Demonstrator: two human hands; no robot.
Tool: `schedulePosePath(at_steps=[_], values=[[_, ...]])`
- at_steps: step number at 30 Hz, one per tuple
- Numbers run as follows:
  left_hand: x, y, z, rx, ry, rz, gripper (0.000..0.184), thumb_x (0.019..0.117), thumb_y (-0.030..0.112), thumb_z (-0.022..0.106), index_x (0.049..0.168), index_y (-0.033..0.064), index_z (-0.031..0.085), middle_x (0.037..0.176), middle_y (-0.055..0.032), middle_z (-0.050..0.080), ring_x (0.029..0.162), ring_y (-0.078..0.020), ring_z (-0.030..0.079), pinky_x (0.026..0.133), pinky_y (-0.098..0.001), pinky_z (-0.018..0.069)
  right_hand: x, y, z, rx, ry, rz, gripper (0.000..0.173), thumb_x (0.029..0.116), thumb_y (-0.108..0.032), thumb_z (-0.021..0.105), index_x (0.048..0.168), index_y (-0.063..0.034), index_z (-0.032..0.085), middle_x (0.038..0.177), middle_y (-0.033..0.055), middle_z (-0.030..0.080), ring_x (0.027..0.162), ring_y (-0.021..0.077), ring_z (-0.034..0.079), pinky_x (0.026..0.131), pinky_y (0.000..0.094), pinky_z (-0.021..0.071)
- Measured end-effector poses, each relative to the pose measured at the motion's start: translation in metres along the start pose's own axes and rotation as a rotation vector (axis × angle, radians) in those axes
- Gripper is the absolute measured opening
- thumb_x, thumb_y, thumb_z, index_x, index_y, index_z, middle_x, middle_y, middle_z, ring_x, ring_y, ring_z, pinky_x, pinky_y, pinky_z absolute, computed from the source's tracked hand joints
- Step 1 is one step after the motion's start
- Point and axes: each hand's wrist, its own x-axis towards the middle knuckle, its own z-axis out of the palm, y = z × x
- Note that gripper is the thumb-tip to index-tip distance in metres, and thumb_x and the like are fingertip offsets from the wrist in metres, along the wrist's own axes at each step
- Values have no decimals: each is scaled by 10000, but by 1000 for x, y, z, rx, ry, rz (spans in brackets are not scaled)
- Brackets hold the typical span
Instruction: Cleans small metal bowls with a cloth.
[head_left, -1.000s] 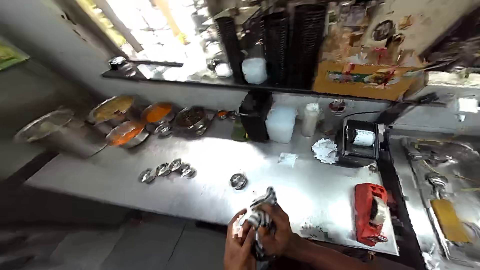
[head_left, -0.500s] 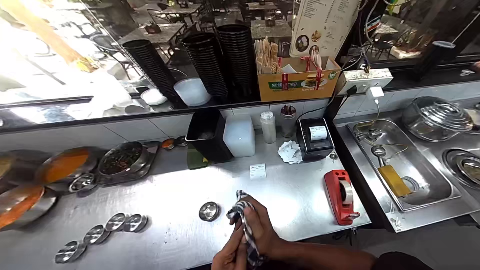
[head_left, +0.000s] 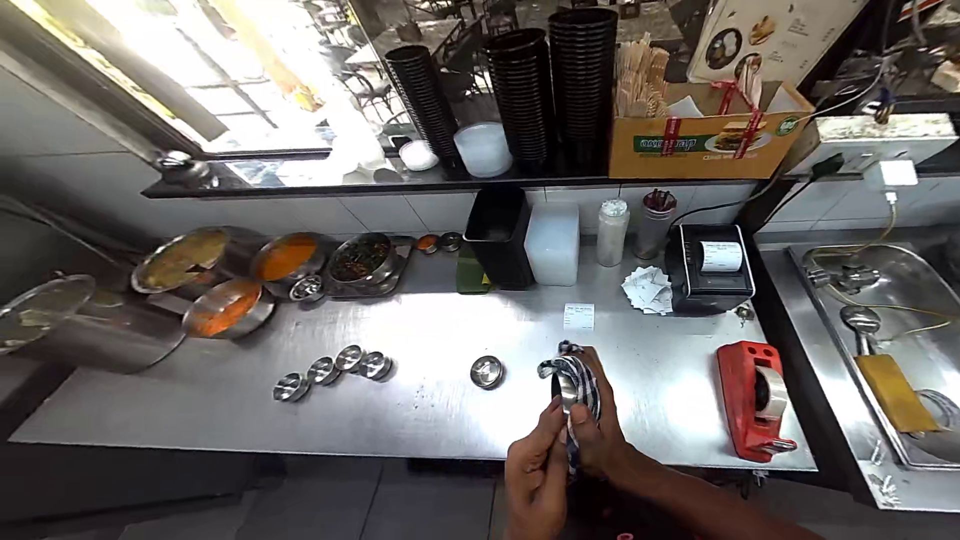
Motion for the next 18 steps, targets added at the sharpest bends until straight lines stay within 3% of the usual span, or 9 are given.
schedulePosePath(at_steps=[2, 4, 7, 9, 11, 14, 16, 17, 18], values=[[4, 3, -10, 192, -95, 84, 315, 1034, 77, 497, 1276, 5, 687, 1278, -122, 709, 1277, -269, 626, 1146, -455, 473, -2, -15, -1, 156, -73, 203, 738, 1005, -698, 392, 1329, -63, 586, 1159, 35, 686, 1083, 72, 657, 971, 318, 560], [7, -2, -29, 378, -241, 173, 309, 1036, 81, 492, 1253, -12, 692, 1284, -141, 706, 1314, -320, 601, 1182, -528, 434, 6, -33, -8, 378, -234, 616, 706, 1014, -697, 355, 1276, -102, 632, 1068, 23, 709, 1002, 69, 676, 920, 292, 566], [9, -12, -56, 627, -500, 250, 317, 1065, 108, 467, 1262, 13, 696, 1327, -106, 690, 1356, -258, 570, 1210, -475, 401, 12, -25, -22, 825, -418, 1331, 666, 965, -771, 345, 1075, -188, 648, 891, 33, 697, 824, 128, 695, 725, 340, 596], [15, -10, -72, 676, -681, 213, 338, 1078, 138, 456, 1311, 41, 680, 1392, -77, 654, 1402, -215, 521, 1236, -434, 359, 8, -10, -27, 993, -488, 1534, 680, 942, -801, 341, 1005, -190, 634, 838, 49, 670, 757, 157, 679, 662, 360, 590], [20, -4, -79, 621, -696, 133, 342, 1079, 181, 475, 1336, 66, 669, 1419, -51, 636, 1415, -209, 506, 1247, -463, 344, 8, -10, -25, 938, -483, 1459, 674, 961, -782, 337, 1049, -186, 640, 875, 43, 680, 784, 138, 683, 686, 331, 592], [18, 8, -64, 371, -328, 8, 312, 1077, 193, 492, 1257, 36, 692, 1268, -95, 710, 1263, -282, 632, 1156, -521, 468, 7, -14, -12, 391, -425, 774, 698, 1035, -673, 330, 1303, -99, 623, 1087, 41, 718, 1010, 92, 688, 920, 308, 581], [15, 19, -39, 262, -54, -45, 282, 1083, 161, 477, 1193, -13, 670, 1148, -115, 711, 1097, -243, 681, 993, -404, 573, 0, -9, 2, 37, -305, 364, 796, 980, -725, 422, 1323, -31, 605, 1099, 57, 727, 1037, 86, 695, 947, 351, 588], [14, 23, -26, 239, 60, -46, 262, 1078, 147, 479, 1149, -13, 675, 1095, -101, 707, 1034, -210, 682, 926, -346, 582, -4, -6, 7, -54, -251, 230, 860, 950, -771, 417, 1321, -12, 577, 1074, 60, 721, 1016, 76, 699, 917, 346, 600], [13, 26, -16, 217, 124, -35, 254, 1074, 148, 487, 1123, -7, 683, 1077, -94, 709, 1033, -199, 679, 934, -334, 573, -9, -2, 11, -80, -197, 125, 888, 942, -783, 411, 1317, 10, 552, 1050, 64, 715, 992, 69, 702, 895, 332, 609]])
